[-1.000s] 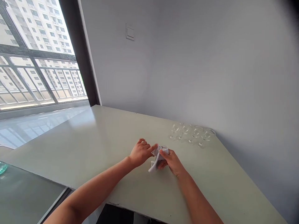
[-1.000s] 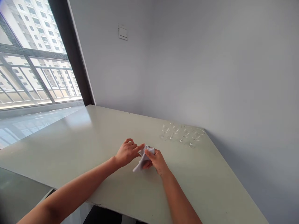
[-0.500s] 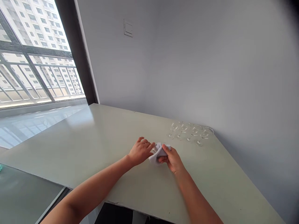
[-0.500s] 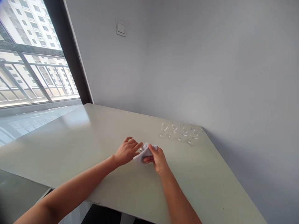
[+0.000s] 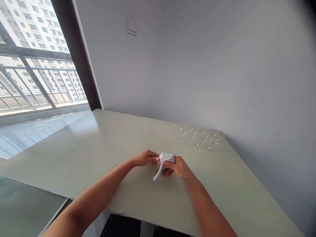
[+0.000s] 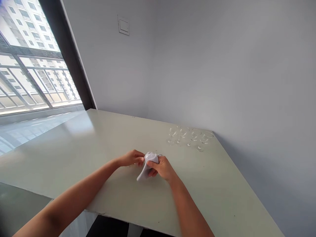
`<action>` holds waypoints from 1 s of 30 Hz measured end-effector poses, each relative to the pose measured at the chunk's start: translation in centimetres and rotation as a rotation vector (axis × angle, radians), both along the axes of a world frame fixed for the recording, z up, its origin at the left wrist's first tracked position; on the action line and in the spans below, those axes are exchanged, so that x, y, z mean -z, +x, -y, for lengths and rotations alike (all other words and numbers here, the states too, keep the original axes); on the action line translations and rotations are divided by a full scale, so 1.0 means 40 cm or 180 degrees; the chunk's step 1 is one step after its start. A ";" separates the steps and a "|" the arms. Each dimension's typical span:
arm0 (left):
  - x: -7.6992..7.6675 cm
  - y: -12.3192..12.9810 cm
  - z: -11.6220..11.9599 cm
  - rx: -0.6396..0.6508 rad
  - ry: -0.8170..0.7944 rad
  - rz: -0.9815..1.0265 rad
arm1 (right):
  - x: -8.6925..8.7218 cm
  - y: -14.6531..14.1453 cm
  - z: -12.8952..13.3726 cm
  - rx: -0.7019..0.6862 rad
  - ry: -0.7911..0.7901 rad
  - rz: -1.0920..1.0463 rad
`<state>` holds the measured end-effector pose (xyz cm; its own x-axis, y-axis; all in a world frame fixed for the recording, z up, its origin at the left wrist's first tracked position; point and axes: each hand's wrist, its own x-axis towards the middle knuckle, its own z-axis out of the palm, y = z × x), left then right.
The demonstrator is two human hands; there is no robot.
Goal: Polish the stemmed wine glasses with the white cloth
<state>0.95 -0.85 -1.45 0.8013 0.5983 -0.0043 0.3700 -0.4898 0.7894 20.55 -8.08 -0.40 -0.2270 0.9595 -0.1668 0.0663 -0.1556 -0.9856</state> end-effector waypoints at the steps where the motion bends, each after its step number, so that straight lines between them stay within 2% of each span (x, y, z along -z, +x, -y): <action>1: 0.001 0.007 0.004 -0.0325 0.0701 0.0017 | 0.006 -0.003 -0.005 0.0269 -0.0069 -0.0167; 3: 0.004 0.017 0.009 -0.0738 0.2019 0.0049 | 0.015 -0.011 -0.013 0.0693 -0.0256 -0.0619; 4: 0.007 0.019 0.009 -0.0775 0.2494 0.0038 | 0.018 -0.015 -0.015 0.0798 -0.0340 -0.0832; 6: 0.016 0.019 0.006 -0.0684 0.2981 -0.0026 | 0.021 -0.023 -0.017 0.0789 -0.0425 -0.1052; 8: 0.027 0.016 0.001 -0.0670 0.3003 -0.0057 | 0.021 -0.027 -0.016 0.0613 -0.0348 -0.0957; 11: 0.034 0.011 -0.001 -0.0840 0.2387 0.0070 | 0.010 -0.020 -0.013 0.0277 -0.0069 -0.0485; 13: 0.026 0.006 0.000 -0.0876 0.1482 0.0221 | -0.005 -0.008 -0.006 0.0043 0.0111 -0.0192; 15: 0.011 -0.002 -0.001 -0.0557 0.0235 0.0317 | -0.027 0.003 0.006 -0.0298 0.0266 -0.0019; 17: -0.004 -0.014 -0.006 0.0007 -0.1005 0.0389 | -0.049 0.010 0.021 -0.0671 0.0433 0.0053; 19: -0.013 -0.025 -0.014 0.0447 -0.1859 0.0475 | -0.064 0.011 0.033 -0.0909 0.0596 0.0096; 20: -0.016 -0.029 -0.018 0.0540 -0.2093 0.0528 | -0.067 0.011 0.035 -0.0939 0.0679 0.0141; 23: -0.019 -0.037 -0.029 0.0470 -0.2246 0.0629 | -0.057 0.019 0.026 -0.0721 0.0798 0.0332; 25: -0.020 -0.041 -0.036 0.0232 -0.2119 0.0644 | -0.041 0.035 0.010 -0.0269 0.0835 0.0526; 27: -0.020 -0.046 -0.043 -0.0152 -0.1920 0.0612 | -0.027 0.054 -0.007 0.0408 0.1065 0.0813; 29: -0.016 -0.050 -0.049 -0.0703 -0.1601 0.0498 | -0.017 0.067 -0.017 0.1011 0.1573 0.1209; 30: -0.013 -0.050 -0.051 -0.0992 -0.1395 0.0406 | -0.014 0.067 -0.019 0.1147 0.1875 0.1452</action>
